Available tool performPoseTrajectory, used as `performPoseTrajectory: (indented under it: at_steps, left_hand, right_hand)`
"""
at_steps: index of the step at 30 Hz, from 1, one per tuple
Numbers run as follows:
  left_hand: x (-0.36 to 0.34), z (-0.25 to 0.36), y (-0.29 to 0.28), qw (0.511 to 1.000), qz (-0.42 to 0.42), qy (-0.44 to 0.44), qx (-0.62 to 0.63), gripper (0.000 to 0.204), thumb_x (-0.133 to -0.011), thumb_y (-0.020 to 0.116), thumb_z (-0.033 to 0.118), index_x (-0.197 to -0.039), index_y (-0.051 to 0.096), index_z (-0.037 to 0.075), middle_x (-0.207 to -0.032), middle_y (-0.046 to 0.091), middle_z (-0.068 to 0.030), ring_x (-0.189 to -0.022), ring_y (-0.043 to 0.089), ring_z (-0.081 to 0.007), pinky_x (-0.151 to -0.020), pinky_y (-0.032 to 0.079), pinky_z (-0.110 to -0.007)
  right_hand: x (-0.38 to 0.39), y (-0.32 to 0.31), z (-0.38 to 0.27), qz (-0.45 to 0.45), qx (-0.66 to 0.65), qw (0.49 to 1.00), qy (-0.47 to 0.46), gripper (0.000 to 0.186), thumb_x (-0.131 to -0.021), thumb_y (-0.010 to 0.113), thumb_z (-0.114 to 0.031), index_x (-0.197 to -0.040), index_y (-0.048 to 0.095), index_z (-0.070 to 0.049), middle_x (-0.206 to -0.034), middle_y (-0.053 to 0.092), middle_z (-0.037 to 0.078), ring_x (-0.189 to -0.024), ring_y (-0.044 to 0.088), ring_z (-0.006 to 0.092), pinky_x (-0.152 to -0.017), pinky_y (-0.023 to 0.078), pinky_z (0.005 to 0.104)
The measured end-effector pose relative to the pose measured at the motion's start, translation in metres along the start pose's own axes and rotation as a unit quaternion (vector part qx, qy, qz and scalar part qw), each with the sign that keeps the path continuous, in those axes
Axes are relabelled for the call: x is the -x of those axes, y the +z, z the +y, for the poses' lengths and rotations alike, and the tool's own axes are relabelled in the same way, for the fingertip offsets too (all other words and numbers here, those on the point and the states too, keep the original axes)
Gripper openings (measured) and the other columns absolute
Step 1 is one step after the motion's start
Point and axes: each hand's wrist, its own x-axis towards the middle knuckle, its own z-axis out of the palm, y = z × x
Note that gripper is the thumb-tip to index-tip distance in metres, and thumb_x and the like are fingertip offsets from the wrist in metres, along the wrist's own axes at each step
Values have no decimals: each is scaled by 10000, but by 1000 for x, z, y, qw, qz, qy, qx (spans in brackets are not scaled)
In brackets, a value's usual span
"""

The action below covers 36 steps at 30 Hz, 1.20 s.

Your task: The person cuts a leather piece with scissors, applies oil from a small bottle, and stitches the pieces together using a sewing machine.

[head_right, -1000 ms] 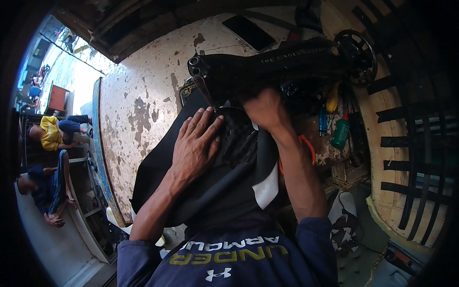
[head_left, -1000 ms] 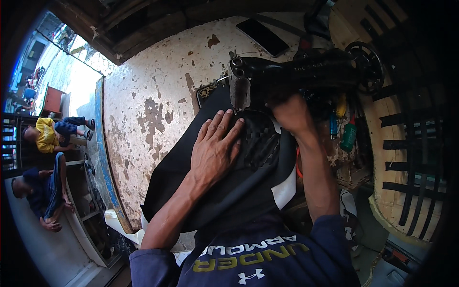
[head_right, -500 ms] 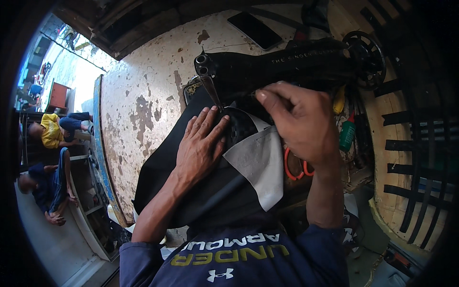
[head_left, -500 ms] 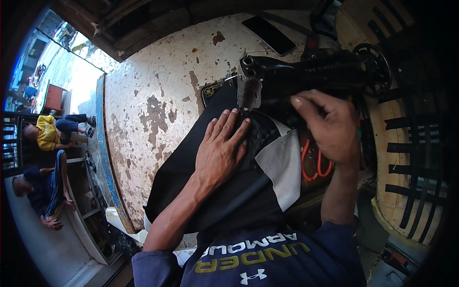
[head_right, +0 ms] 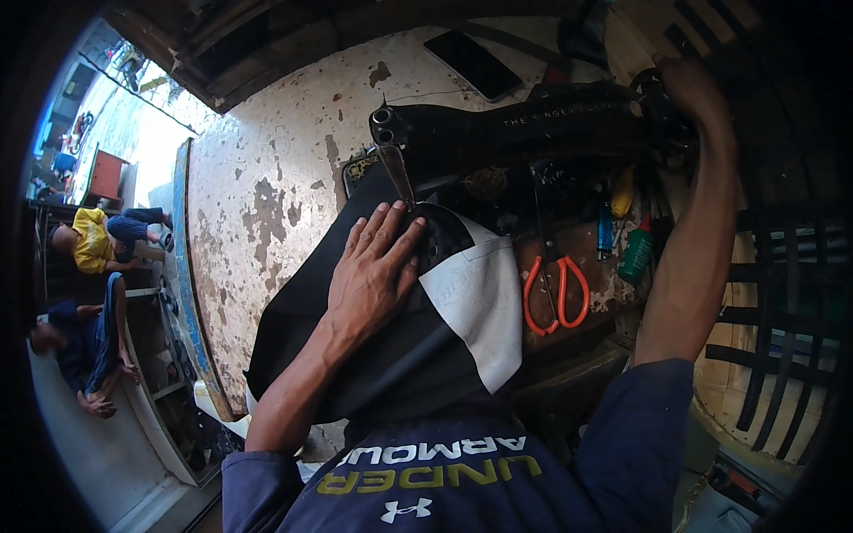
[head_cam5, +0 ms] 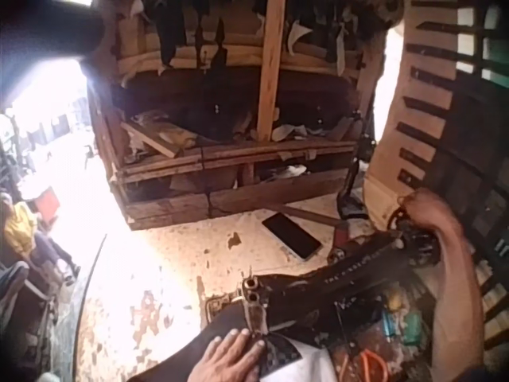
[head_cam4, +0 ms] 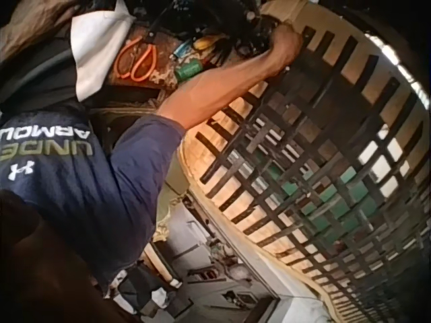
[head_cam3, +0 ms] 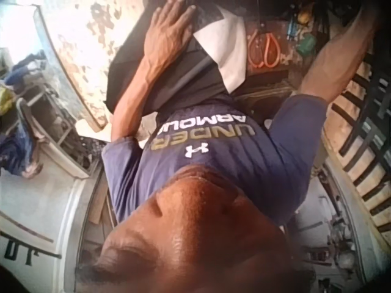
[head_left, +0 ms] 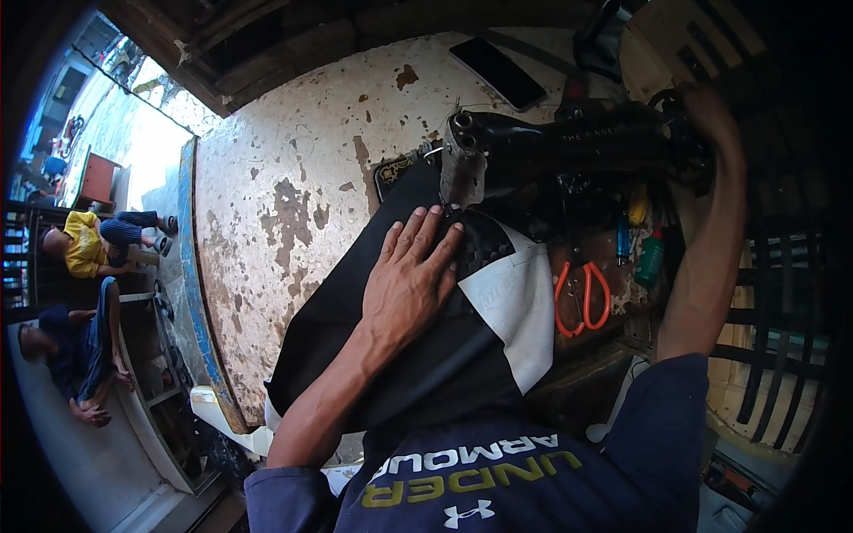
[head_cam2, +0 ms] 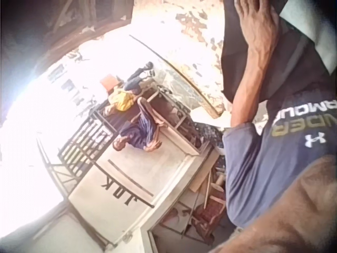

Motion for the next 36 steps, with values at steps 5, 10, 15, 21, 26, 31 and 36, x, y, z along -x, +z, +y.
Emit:
performPoseTrajectory:
  at_steps: [5, 10, 15, 21, 26, 31, 36]
  left_hand:
    - [-1, 0, -1, 1000, -4, -11, -4, 557, -1024, 632, 219, -1573, 544, 187, -1681, 428, -170, -1568, 387, -365, -1297, 293, -513]
    - [-3, 3, -1, 1000, -7, -5, -7, 558, -1025, 630, 215, -1576, 540, 192, -1685, 425, -157, -1571, 383, -357, -1300, 288, -511]
    - [-1, 6, 3, 1000, 10, -6, -12, 632, -938, 666, 195, -1558, 550, 156, -1651, 462, -169, -1559, 398, -353, -1295, 281, -508]
    - [-24, 22, 1, 998, 34, -43, -32, 804, -768, 659, 217, -1543, 520, 54, -1455, 561, -213, -1339, 501, -374, -1172, 333, -525]
    - [-27, 33, 5, 993, 54, -73, -70, 750, -793, 662, 256, -1494, 540, 18, -1429, 569, -216, -1336, 510, -370, -1157, 333, -545]
    - [-26, 32, 11, 993, 66, -73, -71, 739, -797, 637, 245, -1500, 543, 35, -1430, 569, -213, -1359, 506, -363, -1171, 327, -539]
    - [-28, 28, 8, 992, 74, -73, -75, 777, -793, 608, 219, -1555, 519, 94, -1428, 570, -220, -1372, 483, -389, -1174, 316, -541]
  right_hand:
    - [79, 15, -2, 203, -271, 934, 117, 536, -1115, 471, -406, -1319, 718, 23, -1142, 782, 175, -1062, 734, 269, -961, 516, 412]
    - [63, -7, 3, 89, -283, 940, 165, 605, -1112, 481, -469, -1398, 673, 28, -1283, 744, 227, -1180, 706, 282, -1036, 487, 397]
    - [63, 19, -6, 159, -352, 915, 114, 608, -1113, 486, -476, -1373, 685, 37, -1228, 761, 177, -1121, 705, 249, -1024, 486, 378]
    - [62, 17, -9, 147, -367, 912, 110, 569, -1115, 496, -447, -1327, 713, 34, -1152, 778, 153, -1060, 715, 235, -987, 499, 379]
    - [77, 27, -5, 180, -438, 874, 109, 582, -1118, 492, -466, -1348, 708, 23, -1228, 767, 169, -1119, 713, 235, -1022, 496, 383]
    - [89, 29, 2, 191, -447, 864, 134, 599, -1118, 499, -474, -1379, 683, 32, -1293, 740, 174, -1175, 698, 234, -1061, 493, 366]
    - [75, 8, -21, 143, -429, 886, 101, 610, -1118, 489, -464, -1451, 642, 23, -1307, 741, 217, -1213, 698, 248, -1060, 486, 378]
